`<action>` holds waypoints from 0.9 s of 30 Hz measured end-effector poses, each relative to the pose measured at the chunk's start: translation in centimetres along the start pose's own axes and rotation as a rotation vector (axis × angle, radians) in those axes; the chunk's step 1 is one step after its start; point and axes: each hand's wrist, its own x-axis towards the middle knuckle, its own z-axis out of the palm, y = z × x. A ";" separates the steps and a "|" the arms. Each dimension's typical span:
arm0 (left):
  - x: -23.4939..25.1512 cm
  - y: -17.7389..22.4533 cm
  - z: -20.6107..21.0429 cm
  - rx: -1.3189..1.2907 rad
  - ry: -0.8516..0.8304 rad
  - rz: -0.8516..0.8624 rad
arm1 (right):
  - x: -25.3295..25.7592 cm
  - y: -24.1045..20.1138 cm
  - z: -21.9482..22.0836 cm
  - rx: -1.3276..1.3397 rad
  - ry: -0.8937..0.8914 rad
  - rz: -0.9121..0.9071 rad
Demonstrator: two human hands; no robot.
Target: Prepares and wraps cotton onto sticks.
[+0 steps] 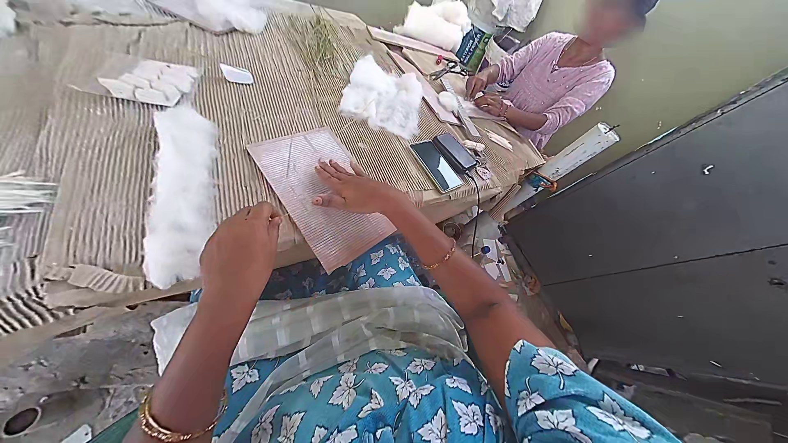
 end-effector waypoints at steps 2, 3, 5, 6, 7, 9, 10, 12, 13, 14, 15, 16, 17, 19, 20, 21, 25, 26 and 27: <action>0.0 -0.3 0.4 0.006 -0.003 -0.006 | 1.2 0.2 1.1 -0.033 -0.001 -0.012; -0.1 -0.4 0.5 0.002 -0.010 -0.009 | 1.2 -0.3 0.9 -0.037 -0.039 -0.001; -0.3 -0.4 0.8 -0.021 -0.006 0.009 | 0.4 -0.8 0.5 -0.053 -0.074 0.012; -0.5 -0.4 0.9 -0.037 0.000 0.018 | -0.1 -0.9 0.5 -0.062 -0.078 0.015; -0.7 -0.4 1.0 -0.051 0.004 0.024 | -0.7 -1.0 0.6 -0.069 -0.075 0.016; -1.2 -0.4 1.1 -0.069 0.009 0.033 | -2.0 -1.1 1.0 -0.081 -0.068 0.014; -1.5 -0.3 1.1 -0.076 0.011 0.037 | -2.7 -1.2 1.0 -0.083 -0.078 0.017; -2.2 0.3 0.9 -0.081 -0.017 0.031 | -4.3 -1.3 0.9 -0.078 -0.104 0.020; -2.6 0.6 0.8 -0.082 -0.027 0.028 | -5.1 -1.4 0.7 -0.074 -0.134 0.028; -3.1 0.9 0.7 -0.081 -0.032 0.032 | -5.9 -1.5 0.7 -0.071 -0.158 0.036; -3.5 1.0 0.7 -0.077 -0.035 0.039 | -6.6 -1.6 0.7 -0.065 -0.166 0.042; -3.9 1.2 0.7 -0.078 -0.038 0.045 | -7.4 -1.6 0.8 -0.063 -0.162 0.043; -4.2 1.3 0.8 -0.080 -0.042 0.052 | -8.0 -1.7 0.9 -0.067 -0.156 0.044; -4.9 1.5 1.1 -0.079 -0.034 0.073 | -8.9 -1.8 1.2 -0.082 -0.139 0.050; -5.1 1.5 1.5 -0.075 -0.010 0.095 | -9.1 -1.8 1.4 -0.083 -0.133 0.053; -5.2 1.4 1.7 -0.067 0.020 0.117 | -9.3 -1.9 1.4 -0.087 -0.129 0.056; -5.2 1.2 2.0 -0.030 0.110 0.149 | -9.2 -2.1 1.3 -0.093 -0.134 0.061; -5.1 1.0 2.0 -0.024 0.112 0.147 | -9.2 -2.2 1.2 -0.096 -0.134 0.060; -5.0 0.9 1.9 -0.022 0.104 0.141 | -9.3 -2.2 1.2 -0.101 -0.126 0.057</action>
